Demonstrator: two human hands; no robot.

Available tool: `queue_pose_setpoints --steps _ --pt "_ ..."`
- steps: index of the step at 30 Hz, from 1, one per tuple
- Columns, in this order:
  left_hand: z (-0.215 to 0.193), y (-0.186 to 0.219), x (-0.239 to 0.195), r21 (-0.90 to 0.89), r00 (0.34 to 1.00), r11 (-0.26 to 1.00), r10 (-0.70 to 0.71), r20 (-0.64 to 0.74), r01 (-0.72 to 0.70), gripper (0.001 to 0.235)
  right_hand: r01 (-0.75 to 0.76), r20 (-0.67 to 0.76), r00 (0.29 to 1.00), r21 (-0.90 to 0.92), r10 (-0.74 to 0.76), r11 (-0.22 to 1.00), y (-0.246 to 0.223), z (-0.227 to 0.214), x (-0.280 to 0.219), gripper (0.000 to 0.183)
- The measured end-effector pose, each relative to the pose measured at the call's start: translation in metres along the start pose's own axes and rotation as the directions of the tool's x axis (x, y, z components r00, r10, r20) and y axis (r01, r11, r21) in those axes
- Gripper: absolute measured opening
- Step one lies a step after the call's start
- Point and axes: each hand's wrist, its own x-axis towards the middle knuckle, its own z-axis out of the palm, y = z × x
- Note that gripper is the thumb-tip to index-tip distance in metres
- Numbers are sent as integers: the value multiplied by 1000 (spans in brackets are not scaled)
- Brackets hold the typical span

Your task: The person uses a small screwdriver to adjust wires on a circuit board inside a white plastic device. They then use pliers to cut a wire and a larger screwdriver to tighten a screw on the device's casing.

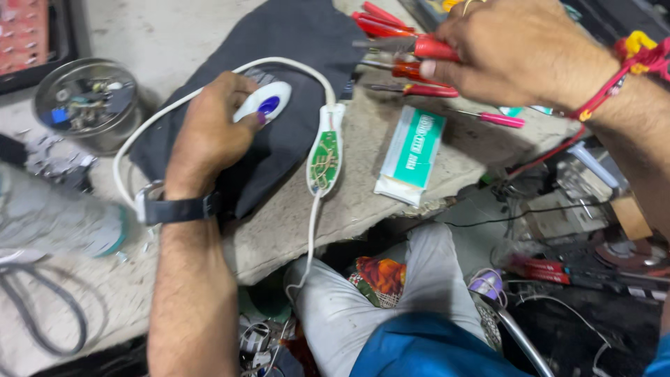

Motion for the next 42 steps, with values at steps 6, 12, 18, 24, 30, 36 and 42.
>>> queue_pose_setpoints --steps 6,12,18,24,30,36,42 --pt "0 2 -3 221 960 935 267 82 -278 56 -421 104 907 180 408 889 88 40 -38 49" --pt "-1 7 -2 164 981 972 148 128 -168 47 -563 70 823 228 563 795 164 119 -57 47" --pt "3 7 -5 343 998 937 61 16 -63 38 -449 -65 856 400 513 799 198 171 -59 46" --pt "7 2 -3 456 968 869 244 -63 -190 34 -398 -134 880 314 455 862 188 164 -41 45" --pt "4 4 -5 452 936 840 352 -32 -300 26 -286 -146 935 234 324 929 149 151 27 39" --pt "9 4 0 454 952 857 300 -56 -243 22 -187 -94 976 113 198 976 114 138 75 46" --pt "11 -2 4 468 930 835 360 -66 -290 18 164 -221 968 180 -122 970 56 116 94 35"
